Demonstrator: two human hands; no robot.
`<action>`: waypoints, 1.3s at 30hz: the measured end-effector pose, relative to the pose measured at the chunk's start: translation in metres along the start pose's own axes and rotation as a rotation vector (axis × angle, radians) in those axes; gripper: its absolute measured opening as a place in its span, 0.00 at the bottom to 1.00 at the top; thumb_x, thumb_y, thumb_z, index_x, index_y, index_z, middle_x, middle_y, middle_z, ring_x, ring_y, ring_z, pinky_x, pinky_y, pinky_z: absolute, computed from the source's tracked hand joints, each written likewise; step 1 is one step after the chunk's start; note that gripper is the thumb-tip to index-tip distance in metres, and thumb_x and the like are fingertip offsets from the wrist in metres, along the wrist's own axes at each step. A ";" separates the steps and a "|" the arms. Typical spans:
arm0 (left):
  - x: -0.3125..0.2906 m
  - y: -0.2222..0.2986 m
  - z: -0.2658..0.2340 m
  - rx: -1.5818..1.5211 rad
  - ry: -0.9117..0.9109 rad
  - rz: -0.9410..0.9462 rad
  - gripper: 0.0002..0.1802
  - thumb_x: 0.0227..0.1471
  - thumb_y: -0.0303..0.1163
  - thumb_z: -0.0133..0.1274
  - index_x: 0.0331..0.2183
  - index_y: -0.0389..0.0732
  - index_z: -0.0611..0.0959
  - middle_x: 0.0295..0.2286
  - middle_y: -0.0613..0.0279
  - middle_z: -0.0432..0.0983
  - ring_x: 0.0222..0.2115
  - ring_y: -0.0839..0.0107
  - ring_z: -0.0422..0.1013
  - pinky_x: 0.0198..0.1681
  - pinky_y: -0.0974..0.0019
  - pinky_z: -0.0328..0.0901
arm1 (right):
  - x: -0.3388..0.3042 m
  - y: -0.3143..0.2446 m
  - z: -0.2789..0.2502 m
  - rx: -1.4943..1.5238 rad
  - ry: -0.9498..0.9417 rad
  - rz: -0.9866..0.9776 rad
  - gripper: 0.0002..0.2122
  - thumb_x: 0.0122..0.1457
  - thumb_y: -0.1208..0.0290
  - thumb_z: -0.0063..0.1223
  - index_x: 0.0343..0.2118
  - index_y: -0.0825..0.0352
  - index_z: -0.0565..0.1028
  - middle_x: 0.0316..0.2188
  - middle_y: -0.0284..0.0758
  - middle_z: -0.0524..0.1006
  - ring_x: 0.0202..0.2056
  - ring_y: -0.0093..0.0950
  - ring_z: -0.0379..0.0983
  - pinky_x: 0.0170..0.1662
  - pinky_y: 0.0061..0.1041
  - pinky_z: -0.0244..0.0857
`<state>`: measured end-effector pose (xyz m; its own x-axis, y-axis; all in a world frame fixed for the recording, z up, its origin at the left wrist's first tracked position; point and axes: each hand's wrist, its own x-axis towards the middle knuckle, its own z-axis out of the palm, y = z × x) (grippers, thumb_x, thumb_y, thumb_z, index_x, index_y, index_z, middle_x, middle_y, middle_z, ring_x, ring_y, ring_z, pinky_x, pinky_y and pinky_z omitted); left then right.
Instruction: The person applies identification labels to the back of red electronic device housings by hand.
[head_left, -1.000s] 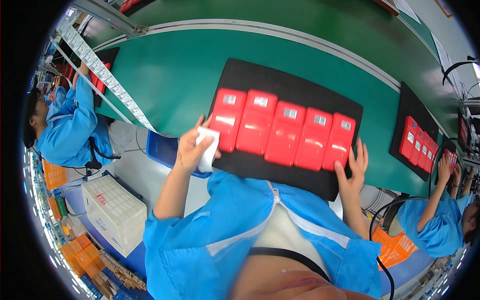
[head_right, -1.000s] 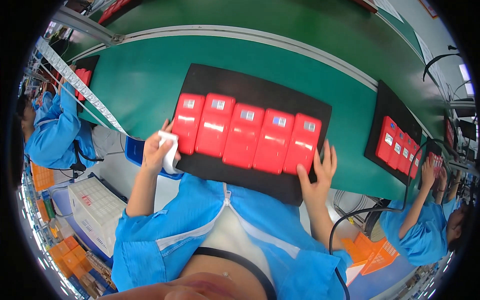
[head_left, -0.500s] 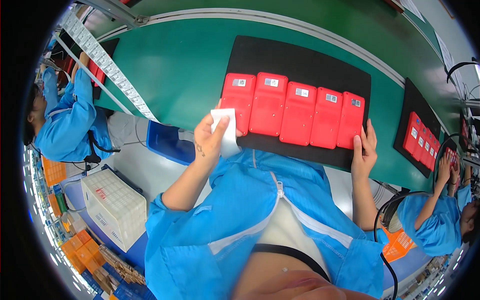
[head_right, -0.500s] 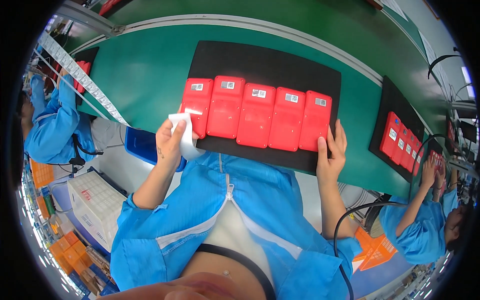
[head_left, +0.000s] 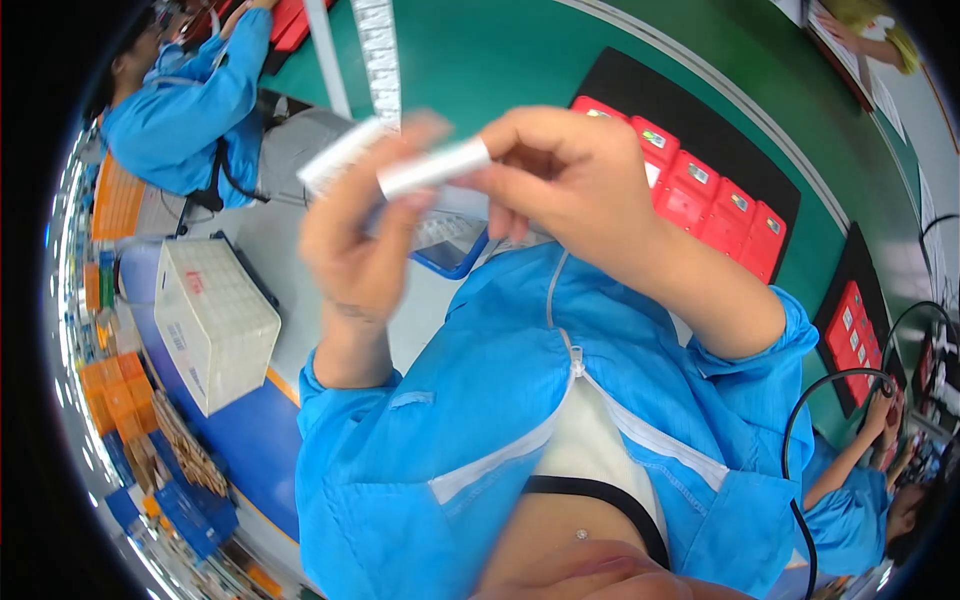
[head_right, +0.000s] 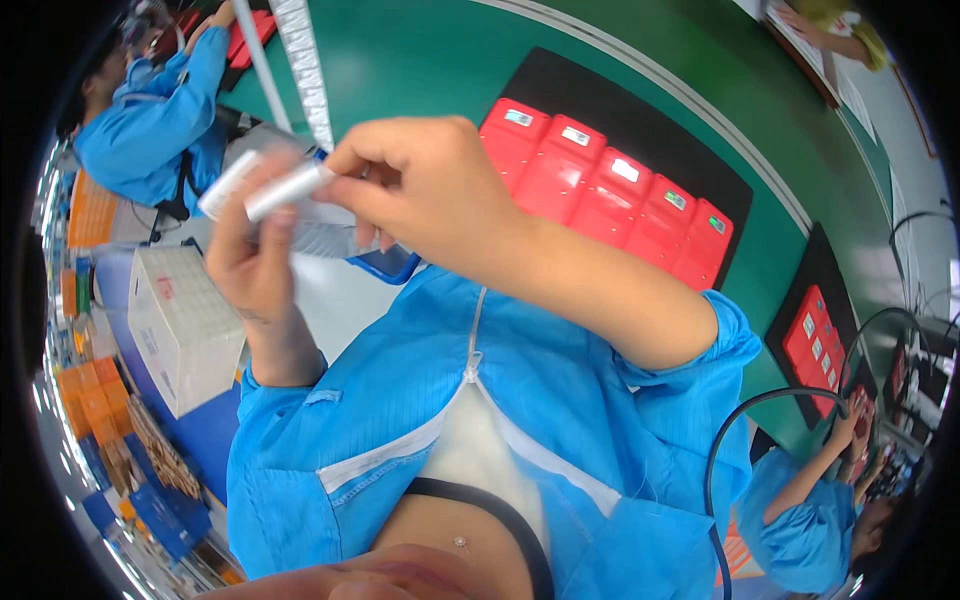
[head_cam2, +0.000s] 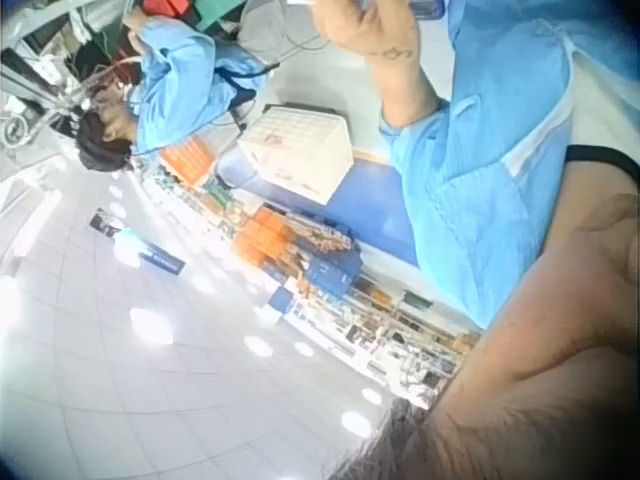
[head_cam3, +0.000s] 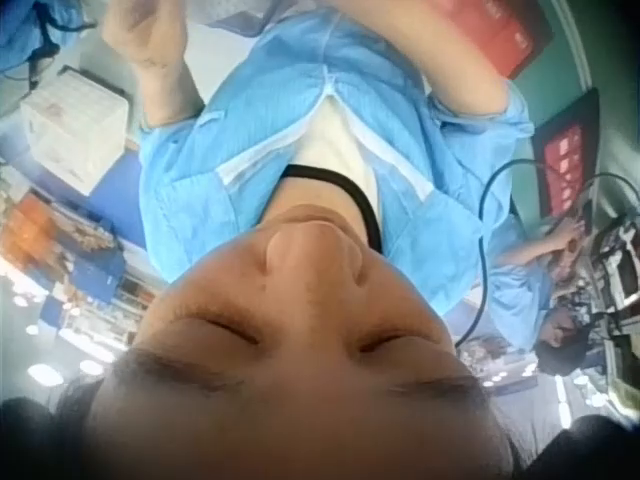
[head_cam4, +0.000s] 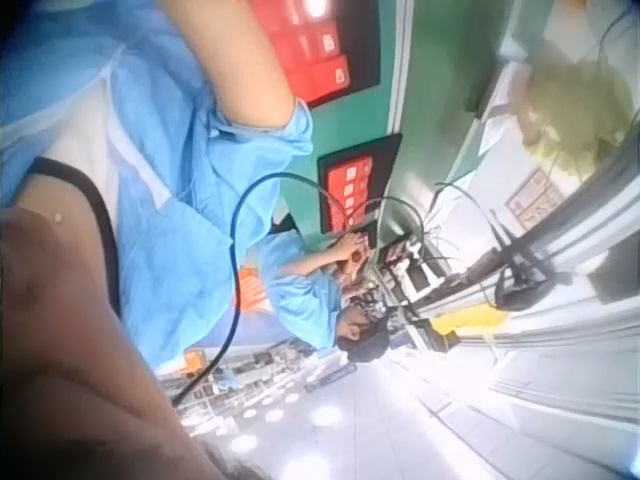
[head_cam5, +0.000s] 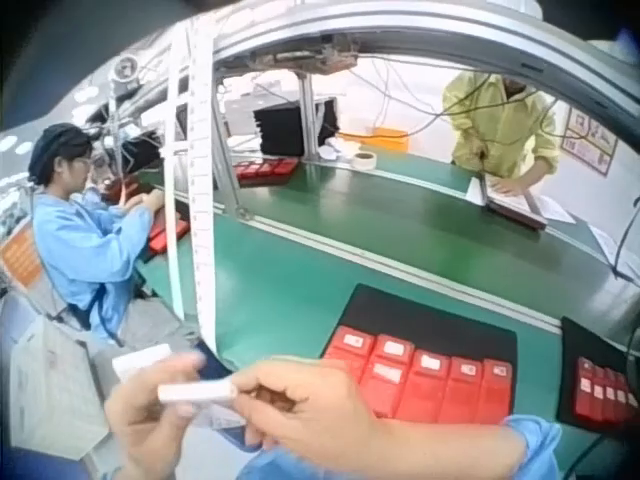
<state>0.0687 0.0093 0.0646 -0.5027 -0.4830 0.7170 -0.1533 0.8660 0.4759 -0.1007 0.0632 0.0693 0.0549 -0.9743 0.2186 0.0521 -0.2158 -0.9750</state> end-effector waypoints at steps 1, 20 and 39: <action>-0.002 0.001 -0.010 -0.259 0.110 -0.135 0.22 0.47 0.26 0.45 0.46 0.33 0.63 0.27 0.54 0.72 0.25 0.68 0.69 0.30 0.71 0.64 | 0.008 -0.004 0.007 0.009 0.024 0.010 0.03 0.45 0.79 0.52 0.24 0.73 0.73 0.14 0.35 0.72 0.17 0.16 0.70 0.17 0.13 0.62; -0.003 0.018 0.030 -0.625 -0.390 -0.004 0.05 0.34 0.23 0.54 0.22 0.39 0.80 0.28 0.51 0.71 0.28 0.61 0.70 0.33 0.67 0.65 | -0.037 0.002 -0.005 -0.194 0.134 -0.271 0.05 0.36 0.72 0.56 0.15 0.65 0.72 0.43 0.37 0.66 0.47 0.37 0.51 0.47 0.33 0.49; 0.000 0.036 0.148 -0.981 -0.742 -1.050 0.08 0.46 0.26 0.48 0.29 0.31 0.76 0.21 0.59 0.72 0.21 0.78 0.69 0.22 0.78 0.65 | -0.135 0.054 -0.068 0.435 0.678 0.100 0.04 0.46 0.84 0.48 0.26 0.74 0.69 0.25 0.36 0.69 0.22 0.18 0.67 0.22 0.12 0.62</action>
<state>-0.0624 0.0593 0.0062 -0.8560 -0.3605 -0.3705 -0.2488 -0.3408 0.9066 -0.1733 0.1783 -0.0157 -0.5294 -0.8449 -0.0760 0.4696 -0.2173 -0.8557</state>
